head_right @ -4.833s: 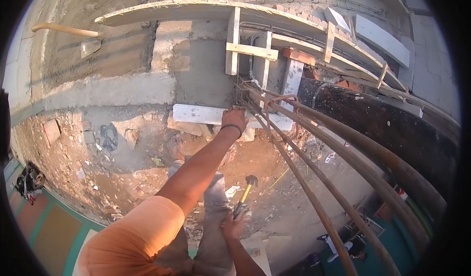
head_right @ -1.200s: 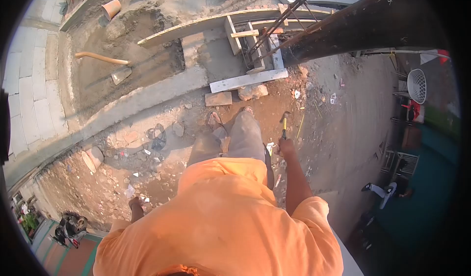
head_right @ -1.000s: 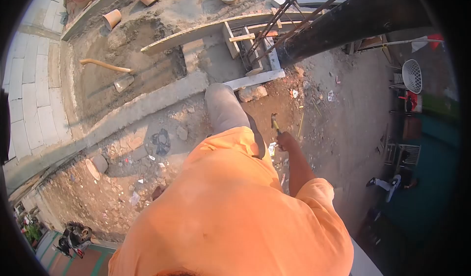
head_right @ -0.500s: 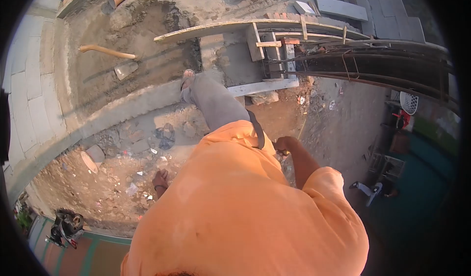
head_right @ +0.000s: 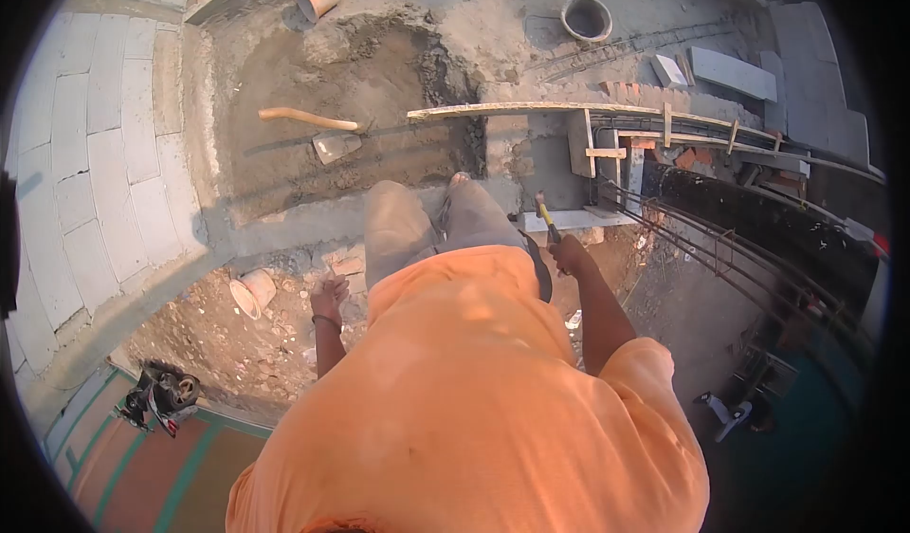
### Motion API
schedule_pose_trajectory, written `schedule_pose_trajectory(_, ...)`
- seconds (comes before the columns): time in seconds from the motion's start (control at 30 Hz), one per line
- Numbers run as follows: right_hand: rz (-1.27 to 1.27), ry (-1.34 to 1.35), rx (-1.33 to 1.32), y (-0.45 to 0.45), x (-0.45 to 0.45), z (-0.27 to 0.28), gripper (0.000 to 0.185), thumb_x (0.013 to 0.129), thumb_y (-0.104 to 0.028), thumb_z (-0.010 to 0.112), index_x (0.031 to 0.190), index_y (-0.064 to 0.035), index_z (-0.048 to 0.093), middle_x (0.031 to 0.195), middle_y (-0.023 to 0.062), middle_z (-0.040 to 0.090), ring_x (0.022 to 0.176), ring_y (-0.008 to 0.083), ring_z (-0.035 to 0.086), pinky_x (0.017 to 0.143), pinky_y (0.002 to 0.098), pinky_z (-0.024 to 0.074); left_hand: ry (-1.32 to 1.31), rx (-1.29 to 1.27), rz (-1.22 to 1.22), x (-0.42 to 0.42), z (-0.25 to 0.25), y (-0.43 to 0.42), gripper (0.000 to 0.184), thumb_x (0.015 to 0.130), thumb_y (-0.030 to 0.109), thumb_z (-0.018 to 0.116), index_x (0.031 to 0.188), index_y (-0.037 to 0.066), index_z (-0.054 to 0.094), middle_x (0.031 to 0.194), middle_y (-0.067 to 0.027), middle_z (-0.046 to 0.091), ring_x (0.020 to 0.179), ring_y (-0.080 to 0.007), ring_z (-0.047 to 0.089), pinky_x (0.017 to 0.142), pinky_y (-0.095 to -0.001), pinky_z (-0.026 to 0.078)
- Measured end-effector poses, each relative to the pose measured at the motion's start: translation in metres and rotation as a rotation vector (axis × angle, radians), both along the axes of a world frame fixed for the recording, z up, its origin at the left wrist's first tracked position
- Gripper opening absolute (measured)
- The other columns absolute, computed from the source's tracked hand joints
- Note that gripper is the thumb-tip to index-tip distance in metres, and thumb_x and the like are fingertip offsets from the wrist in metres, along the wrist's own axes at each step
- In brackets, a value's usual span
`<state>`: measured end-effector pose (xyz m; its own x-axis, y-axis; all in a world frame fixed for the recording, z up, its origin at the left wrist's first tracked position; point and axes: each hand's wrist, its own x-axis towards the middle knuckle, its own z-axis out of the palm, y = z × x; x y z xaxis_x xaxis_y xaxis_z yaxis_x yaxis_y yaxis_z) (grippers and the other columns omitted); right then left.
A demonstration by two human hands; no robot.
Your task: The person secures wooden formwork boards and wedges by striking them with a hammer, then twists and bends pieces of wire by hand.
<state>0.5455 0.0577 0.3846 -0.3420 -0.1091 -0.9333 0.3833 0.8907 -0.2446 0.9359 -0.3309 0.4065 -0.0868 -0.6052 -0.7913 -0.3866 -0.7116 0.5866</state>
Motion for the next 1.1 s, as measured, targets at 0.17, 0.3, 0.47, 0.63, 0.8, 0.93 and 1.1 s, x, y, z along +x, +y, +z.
schedule_pose_trajectory(0.17, -0.116, 0.083, -0.049, -0.082, -0.027, -0.012, 0.030, 0.086, -0.020, 0.058, 0.077, 0.0076, 0.050, 0.063, 0.0146, 0.056, 0.047, 0.0217, 0.056, 0.040, 0.0377, 0.0449, -0.083, 0.070, -0.114, -0.018, -0.039, -0.058, 0.022, 0.091, 0.019, 0.054, 0.108, 0.005, 0.054, 0.092, -0.0090, 0.065, 0.078, -0.0178, 0.063, 0.067, -0.0289, 0.050)
schedule_pose_trajectory(0.3, -0.115, 0.500, -0.111, -0.121, -0.015, -0.045, 0.033, 0.083, -0.025, 0.061, 0.092, 0.0052, 0.049, 0.073, 0.0185, 0.060, 0.055, 0.0269, 0.062, 0.046, 0.0413, 0.0466, -0.187, 0.235, -0.221, -0.005, -0.113, -0.117, 0.016, 0.090, 0.015, 0.052, 0.102, 0.004, 0.055, 0.087, -0.0087, 0.066, 0.070, -0.0188, 0.063, 0.059, -0.0303, 0.052)
schedule_pose_trajectory(0.47, -0.590, 0.387, -0.073, -0.196, -0.011, -0.107, 0.025, 0.082, -0.020, 0.061, 0.098, -0.0029, 0.051, 0.065, 0.0111, 0.055, 0.051, 0.0221, 0.055, 0.048, 0.0374, 0.0468, -0.118, 0.337, -0.565, -0.041, -0.199, -0.250, 0.027, 0.089, 0.023, 0.057, 0.109, 0.005, 0.053, 0.091, -0.0102, 0.065, 0.074, -0.0209, 0.063, 0.061, -0.0319, 0.052)
schedule_pose_trajectory(0.63, -1.037, 0.209, -0.057, -0.274, -0.021, -0.197, 0.020, 0.079, -0.014, 0.063, 0.084, 0.0028, 0.053, 0.061, 0.0087, 0.051, 0.044, 0.0173, 0.048, 0.038, 0.0354, 0.0410, 0.089, 0.345, -0.622, -0.096, -0.201, -0.365, 0.039, 0.087, 0.030, 0.061, 0.115, 0.005, 0.052, 0.094, -0.0117, 0.065, 0.079, -0.0230, 0.064, 0.062, -0.0336, 0.052)
schedule_pose_trajectory(0.8, -0.962, 0.309, 0.013, -0.301, 0.003, -0.196, 0.019, 0.074, -0.015, 0.060, 0.081, 0.0024, 0.062, 0.063, 0.0161, 0.060, 0.052, 0.0286, 0.061, 0.046, 0.0417, 0.0463, 0.034, -0.034, -0.510, -0.168, -0.161, -0.449, 0.041, 0.089, 0.027, 0.058, 0.119, 0.002, 0.047, 0.097, -0.0150, 0.063, 0.083, -0.0273, 0.064, 0.065, -0.0360, 0.053)
schedule_pose_trajectory(0.93, -0.860, 0.405, 0.077, -0.309, 0.014, -0.212, 0.021, 0.074, -0.015, 0.059, 0.082, 0.0034, 0.061, 0.069, 0.0186, 0.062, 0.057, 0.0305, 0.061, 0.051, 0.0418, 0.0474, 0.030, -0.055, -0.534, -0.194, -0.158, -0.458, 0.040, 0.090, 0.025, 0.056, 0.121, 0.001, 0.045, 0.098, -0.0162, 0.063, 0.082, -0.0297, 0.064, 0.066, -0.0359, 0.054)
schedule_pose_trajectory(1.1, -0.865, 0.482, 0.208, -0.340, -0.027, -0.220, 0.029, 0.072, -0.018, 0.060, 0.091, 0.0033, 0.065, 0.094, 0.0264, 0.064, 0.095, 0.0377, 0.062, 0.081, 0.0440, 0.0490, -0.050, 0.107, -0.834, -0.201, -0.204, -0.464, 0.035, 0.091, 0.023, 0.055, 0.117, 0.001, 0.047, 0.095, -0.0148, 0.063, 0.079, -0.0276, 0.064, 0.065, -0.0344, 0.053)
